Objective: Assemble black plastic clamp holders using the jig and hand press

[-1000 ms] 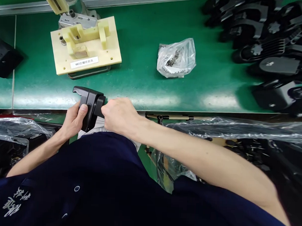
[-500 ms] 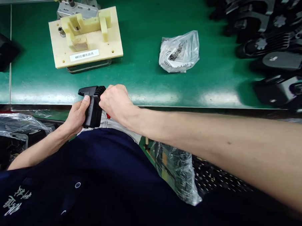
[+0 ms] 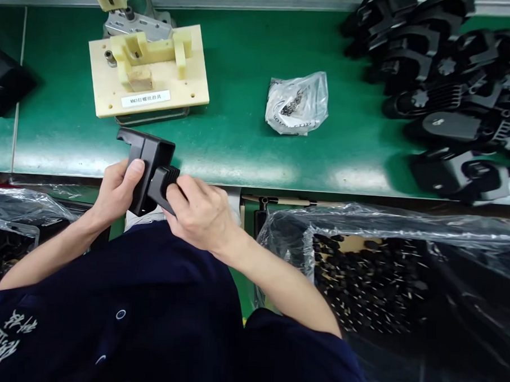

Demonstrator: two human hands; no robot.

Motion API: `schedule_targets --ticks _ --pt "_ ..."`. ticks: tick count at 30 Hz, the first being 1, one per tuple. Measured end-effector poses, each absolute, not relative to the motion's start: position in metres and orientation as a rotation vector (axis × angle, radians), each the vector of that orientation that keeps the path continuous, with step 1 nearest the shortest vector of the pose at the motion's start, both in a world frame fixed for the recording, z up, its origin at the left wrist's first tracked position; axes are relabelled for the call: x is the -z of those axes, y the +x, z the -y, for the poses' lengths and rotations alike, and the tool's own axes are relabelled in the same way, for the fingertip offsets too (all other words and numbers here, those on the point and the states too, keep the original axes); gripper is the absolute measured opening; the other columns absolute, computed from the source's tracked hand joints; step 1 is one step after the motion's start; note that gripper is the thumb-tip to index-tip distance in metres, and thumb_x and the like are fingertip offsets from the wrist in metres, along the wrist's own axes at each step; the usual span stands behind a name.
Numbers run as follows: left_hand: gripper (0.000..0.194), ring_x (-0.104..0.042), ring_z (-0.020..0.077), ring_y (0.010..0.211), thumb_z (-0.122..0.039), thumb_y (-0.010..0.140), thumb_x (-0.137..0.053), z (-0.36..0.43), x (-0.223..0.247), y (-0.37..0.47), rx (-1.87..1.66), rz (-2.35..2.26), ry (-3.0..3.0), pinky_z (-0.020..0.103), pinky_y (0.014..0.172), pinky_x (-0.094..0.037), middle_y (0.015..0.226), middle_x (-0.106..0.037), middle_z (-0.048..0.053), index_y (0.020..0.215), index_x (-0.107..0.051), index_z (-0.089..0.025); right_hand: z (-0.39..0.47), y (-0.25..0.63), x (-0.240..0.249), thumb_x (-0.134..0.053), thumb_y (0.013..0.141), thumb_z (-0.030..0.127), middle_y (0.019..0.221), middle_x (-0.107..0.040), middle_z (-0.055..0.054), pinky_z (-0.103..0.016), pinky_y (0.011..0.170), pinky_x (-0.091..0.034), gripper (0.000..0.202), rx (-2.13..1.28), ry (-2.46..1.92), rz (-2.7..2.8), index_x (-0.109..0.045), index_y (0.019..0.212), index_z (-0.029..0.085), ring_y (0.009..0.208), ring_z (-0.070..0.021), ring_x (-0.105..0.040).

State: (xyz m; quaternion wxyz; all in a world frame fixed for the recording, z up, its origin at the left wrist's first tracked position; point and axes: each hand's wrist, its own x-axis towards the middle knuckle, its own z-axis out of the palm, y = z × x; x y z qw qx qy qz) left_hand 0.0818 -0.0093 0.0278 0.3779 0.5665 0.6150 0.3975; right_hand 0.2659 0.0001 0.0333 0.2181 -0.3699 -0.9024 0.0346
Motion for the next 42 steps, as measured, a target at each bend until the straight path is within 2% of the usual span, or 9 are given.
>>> schedule_targets --ticks 5,9,15,22,25,28,33,38,42 --pt "0.049 -0.038 0.0116 0.058 -0.063 0.090 -0.045 0.010 -0.032 0.087 -0.909 -1.523 1.456 0.025 0.053 -0.034 0.063 -0.044 -0.001 0.067 -0.046 -0.020 0.001 0.273 -0.034 -0.053 0.087 0.025 0.071 -0.055 -0.006 -0.028 0.052 -0.019 0.019 -0.060 -1.047 2.742 -0.062 0.076 0.012 0.063 -0.0140 -0.045" --pt "0.055 -0.033 0.0097 0.052 -0.069 0.082 -0.051 0.010 -0.027 0.091 -0.740 -1.604 1.184 0.024 0.046 -0.027 0.055 -0.040 -0.002 0.060 -0.045 -0.018 -0.006 0.271 -0.037 -0.041 0.084 0.005 0.064 -0.053 -0.008 -0.028 0.052 -0.013 0.024 0.101 -1.003 2.964 -0.061 0.071 0.010 0.058 -0.0147 -0.041" --pt "0.059 -0.033 0.0076 0.043 -0.073 0.075 -0.058 0.010 -0.030 0.107 -0.654 -1.619 0.555 0.022 0.038 -0.027 0.048 -0.039 -0.004 0.056 -0.044 -0.019 -0.030 0.261 -0.071 -0.039 0.079 -0.005 0.067 -0.056 -0.011 -0.027 0.053 -0.021 0.028 0.181 -0.670 3.375 -0.062 0.069 0.009 0.061 -0.0147 -0.047" --pt "0.053 -0.044 0.0108 0.039 -0.065 0.079 -0.062 -0.002 -0.057 0.097 -0.445 -1.637 0.427 0.023 0.035 -0.034 0.049 -0.049 0.001 0.061 -0.054 -0.016 -0.034 0.242 -0.089 -0.039 0.074 -0.010 0.072 -0.060 -0.008 -0.027 0.054 -0.027 0.034 0.109 -0.583 3.561 -0.065 0.074 0.012 0.062 -0.0124 -0.048" --pt "0.057 -0.037 0.0091 0.038 -0.068 0.080 -0.059 -0.005 -0.060 0.091 -0.457 -1.643 0.542 0.023 0.034 -0.029 0.046 -0.043 -0.001 0.055 -0.049 -0.018 -0.035 0.239 -0.093 -0.047 0.074 -0.005 0.071 -0.061 -0.007 -0.027 0.055 -0.026 0.025 -0.077 -0.657 3.534 -0.065 0.073 0.012 0.059 -0.0115 -0.047" --pt "0.063 -0.027 0.0070 0.043 -0.074 0.077 -0.057 -0.006 -0.057 0.091 -0.752 -1.629 0.927 0.023 0.037 -0.024 0.047 -0.032 -0.003 0.051 -0.037 -0.020 -0.038 0.243 -0.096 -0.053 0.080 0.014 0.071 -0.062 -0.009 -0.028 0.054 -0.022 0.015 -0.261 -0.880 3.369 -0.067 0.077 0.011 0.057 -0.0131 -0.047" --pt "0.061 -0.033 0.0108 0.054 -0.076 0.082 -0.046 -0.004 -0.054 0.088 -1.169 -1.585 1.413 0.027 0.049 -0.033 0.056 -0.035 -0.001 0.058 -0.037 -0.021 -0.035 0.256 -0.082 -0.045 0.088 0.036 0.067 -0.057 -0.007 -0.028 0.055 -0.015 0.034 -0.170 -0.910 3.037 -0.067 0.076 0.012 0.059 -0.0145 -0.044" --pt "0.059 -0.032 0.0109 0.052 -0.074 0.085 -0.043 -0.003 -0.048 0.082 -1.064 -1.534 1.440 0.026 0.047 -0.033 0.056 -0.034 -0.002 0.060 -0.039 -0.021 -0.030 0.260 -0.058 -0.047 0.088 0.038 0.059 -0.050 -0.003 -0.027 0.053 -0.016 0.035 -0.055 -0.855 2.693 -0.065 0.069 0.014 0.054 -0.0117 -0.037" --pt "0.057 -0.027 0.0097 0.048 -0.070 0.086 -0.046 -0.005 -0.044 0.080 -1.025 -1.596 1.271 0.025 0.041 -0.026 0.052 -0.032 -0.003 0.058 -0.039 -0.021 -0.035 0.255 -0.047 -0.051 0.085 0.046 0.065 -0.055 -0.002 -0.026 0.052 -0.018 0.037 -0.199 -0.955 2.564 -0.065 0.071 0.014 0.056 -0.0104 -0.042"
